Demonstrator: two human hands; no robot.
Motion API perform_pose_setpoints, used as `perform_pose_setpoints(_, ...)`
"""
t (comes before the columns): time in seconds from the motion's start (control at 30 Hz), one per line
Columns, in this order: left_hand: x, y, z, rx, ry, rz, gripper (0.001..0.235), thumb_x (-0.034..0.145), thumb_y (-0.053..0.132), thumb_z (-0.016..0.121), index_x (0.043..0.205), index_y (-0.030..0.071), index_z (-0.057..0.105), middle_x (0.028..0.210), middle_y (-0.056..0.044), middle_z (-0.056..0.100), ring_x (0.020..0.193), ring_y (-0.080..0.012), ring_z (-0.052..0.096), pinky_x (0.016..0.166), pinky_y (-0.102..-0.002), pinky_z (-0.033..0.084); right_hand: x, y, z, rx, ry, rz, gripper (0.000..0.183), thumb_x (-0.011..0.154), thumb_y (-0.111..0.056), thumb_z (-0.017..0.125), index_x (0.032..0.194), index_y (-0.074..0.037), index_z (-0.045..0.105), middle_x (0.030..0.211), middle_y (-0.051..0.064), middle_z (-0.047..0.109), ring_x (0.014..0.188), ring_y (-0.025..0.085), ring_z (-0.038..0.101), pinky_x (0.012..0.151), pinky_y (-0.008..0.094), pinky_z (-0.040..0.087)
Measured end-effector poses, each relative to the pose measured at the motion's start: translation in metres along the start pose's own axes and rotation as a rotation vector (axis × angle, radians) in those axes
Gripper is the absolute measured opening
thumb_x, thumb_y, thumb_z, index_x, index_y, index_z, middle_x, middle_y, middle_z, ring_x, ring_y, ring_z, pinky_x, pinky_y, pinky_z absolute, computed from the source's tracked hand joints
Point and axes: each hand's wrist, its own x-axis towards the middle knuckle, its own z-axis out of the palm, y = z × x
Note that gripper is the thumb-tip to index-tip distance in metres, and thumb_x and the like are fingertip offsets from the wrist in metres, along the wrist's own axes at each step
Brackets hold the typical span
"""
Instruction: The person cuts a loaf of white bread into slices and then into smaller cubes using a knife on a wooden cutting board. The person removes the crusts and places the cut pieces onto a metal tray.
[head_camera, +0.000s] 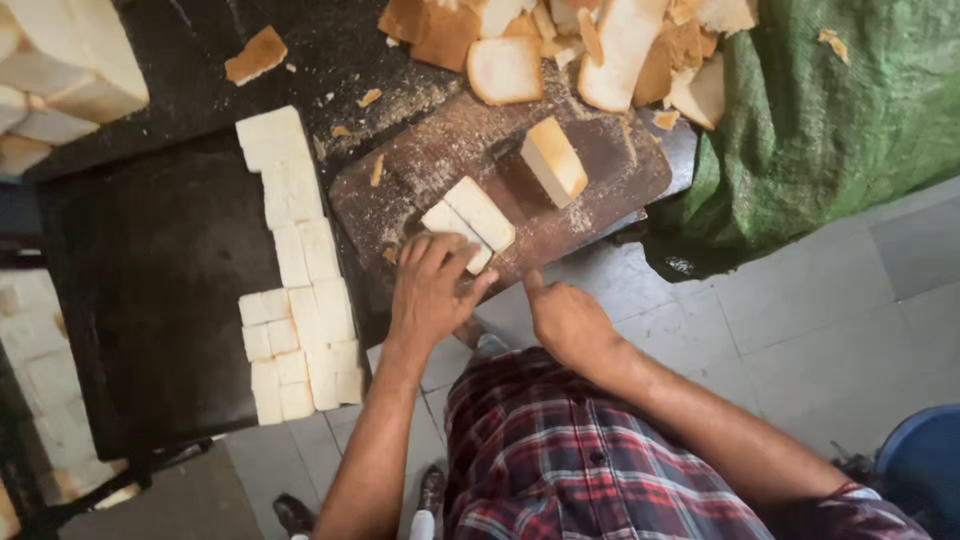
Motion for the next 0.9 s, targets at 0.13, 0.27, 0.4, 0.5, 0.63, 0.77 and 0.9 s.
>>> perform_pose_setpoints(0.13,0.035,-0.007,0.011,0.057,0.035,0.157,0.043,0.105,0.033,0.055,0.129,0.001,0.07,0.136,-0.02,0.06,0.136,-0.0395,0.048,0.117,-0.058,0.029,0.001,0.003,0.006,-0.023,0.013,0.005,0.025,0.087,-0.003,0.05,0.111,0.004,0.05,0.076,0.03,0.068,0.072,0.05,0.067,0.064,0.06,0.052)
perform_pose_setpoints(0.27,0.07,-0.015,0.039,0.115,-0.195,0.19,0.035,0.105,0.03,0.049,0.111,0.006,0.073,0.132,-0.018,0.063,0.139,-0.0365,0.047,0.125,-0.059,0.019,0.0,0.006,0.005,-0.027,0.013,-0.02,0.026,0.087,-0.002,0.051,0.112,0.003,0.05,0.077,0.029,0.069,0.073,0.049,0.068,0.066,0.058,0.053)
perform_pose_setpoints(0.4,0.064,-0.018,0.046,0.087,-0.292,0.151,0.037,0.106,0.029,0.046,0.109,0.003,0.073,0.122,-0.015,0.066,0.141,-0.0354,0.047,0.128,-0.056,0.016,-0.047,0.025,0.006,0.043,0.027,-0.068,0.032,0.083,-0.008,0.058,0.112,0.003,0.049,0.079,0.03,0.067,0.069,0.048,0.066,0.06,0.057,0.051)
perform_pose_setpoints(0.5,0.068,-0.018,0.044,0.088,-0.256,0.183,0.036,0.106,0.027,0.047,0.106,0.003,0.073,0.117,-0.016,0.067,0.14,-0.0368,0.048,0.127,-0.058,0.016,-0.082,0.043,0.003,0.063,-0.13,0.067,0.081,0.085,-0.02,0.065,0.148,0.012,0.026,0.08,0.028,0.069,0.075,0.048,0.067,0.065,0.056,0.051)
perform_pose_setpoints(0.63,0.07,-0.013,0.039,0.069,-0.263,0.152,0.032,0.104,0.023,0.048,0.099,0.001,0.071,0.109,-0.018,0.065,0.139,-0.039,0.048,0.125,-0.06,0.018,-0.055,0.046,0.017,0.056,-0.09,0.039,0.036,0.092,-0.008,0.048,0.125,0.005,0.04,0.079,0.027,0.07,0.076,0.047,0.068,0.067,0.056,0.052)
perform_pose_setpoints(0.77,0.072,-0.007,0.036,0.075,-0.22,0.196,0.031,0.105,0.024,0.049,0.102,0.001,0.07,0.112,-0.018,0.065,0.138,-0.0391,0.048,0.126,-0.059,0.018,0.015,0.035,0.046,0.025,-0.109,0.059,0.023,0.096,-0.01,0.045,0.116,0.001,0.047,0.082,0.026,0.07,0.076,0.047,0.069,0.064,0.058,0.054)
perform_pose_setpoints(0.9,0.073,-0.009,0.039,0.113,-0.276,0.186,0.03,0.105,0.023,0.049,0.098,0.002,0.069,0.108,-0.018,0.065,0.137,-0.0383,0.049,0.126,-0.061,0.018,-0.01,0.059,0.069,0.118,-0.107,0.076,0.022,0.094,-0.007,0.044,0.115,-0.001,0.048,0.082,0.026,0.07,0.076,0.049,0.068,0.067,0.058,0.052)
